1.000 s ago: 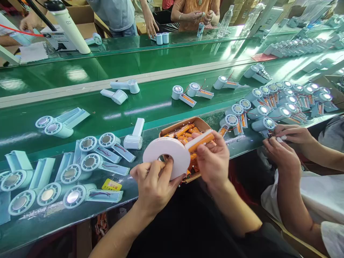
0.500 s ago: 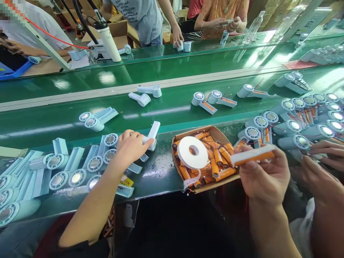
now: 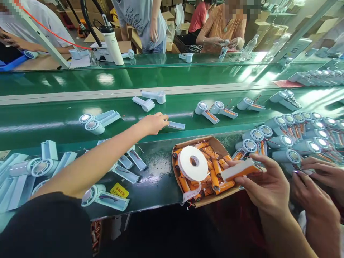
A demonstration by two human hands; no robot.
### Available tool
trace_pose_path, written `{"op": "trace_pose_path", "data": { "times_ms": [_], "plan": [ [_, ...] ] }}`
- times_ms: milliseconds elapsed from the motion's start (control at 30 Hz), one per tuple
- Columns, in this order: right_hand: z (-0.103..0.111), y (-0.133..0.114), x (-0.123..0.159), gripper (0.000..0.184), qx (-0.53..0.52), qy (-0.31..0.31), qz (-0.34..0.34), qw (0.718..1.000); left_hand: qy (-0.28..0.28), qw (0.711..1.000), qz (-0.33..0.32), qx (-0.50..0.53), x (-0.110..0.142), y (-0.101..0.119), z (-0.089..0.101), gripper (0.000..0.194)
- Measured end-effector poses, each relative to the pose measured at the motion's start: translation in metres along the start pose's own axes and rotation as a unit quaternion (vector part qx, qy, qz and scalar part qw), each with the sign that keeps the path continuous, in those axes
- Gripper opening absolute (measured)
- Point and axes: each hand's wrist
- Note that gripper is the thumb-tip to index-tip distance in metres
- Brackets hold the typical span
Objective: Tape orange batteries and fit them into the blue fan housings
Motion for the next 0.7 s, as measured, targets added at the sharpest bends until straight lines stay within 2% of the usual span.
{"op": "trace_pose_path", "data": {
  "times_ms": [100, 233, 367, 500, 600, 700],
  "plan": [
    [-0.018, -0.011, -0.02, 0.051, 0.016, -0.043, 0.029, 0.999, -0.019, 1.0, -0.005, 0.009, -0.036, -0.016, -0.001, 0.044],
    [-0.04, -0.003, -0.064, 0.036, 0.017, -0.107, 0.079, 0.991, -0.009, 0.999, -0.012, 0.051, -0.059, -0.023, -0.006, 0.02],
    [-0.058, 0.044, -0.132, 0.033, 0.043, -0.138, 0.035, 0.989, 0.018, 0.993, -0.012, 0.113, -0.063, -0.028, -0.011, 0.017],
    [-0.075, 0.1, -0.191, 0.033, 0.157, -0.195, -0.019, 0.968, 0.049, 0.987, 0.001, 0.154, -0.066, -0.026, -0.016, 0.022],
    [-0.084, 0.125, -0.21, 0.028, 0.255, -0.26, -0.015, 0.931, 0.057, 0.983, 0.023, 0.175, -0.071, -0.024, -0.019, 0.027],
    [-0.088, 0.136, -0.214, 0.031, 0.345, -0.313, 0.003, 0.885, 0.053, 0.979, 0.04, 0.19, -0.076, -0.02, -0.019, 0.026]
  ]
}}
Point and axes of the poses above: each hand's wrist, its own x-axis away from the middle knuckle, its own z-axis out of the back of the hand, y = z × x, and after that the axes turned 4 degrees about z, right-handed
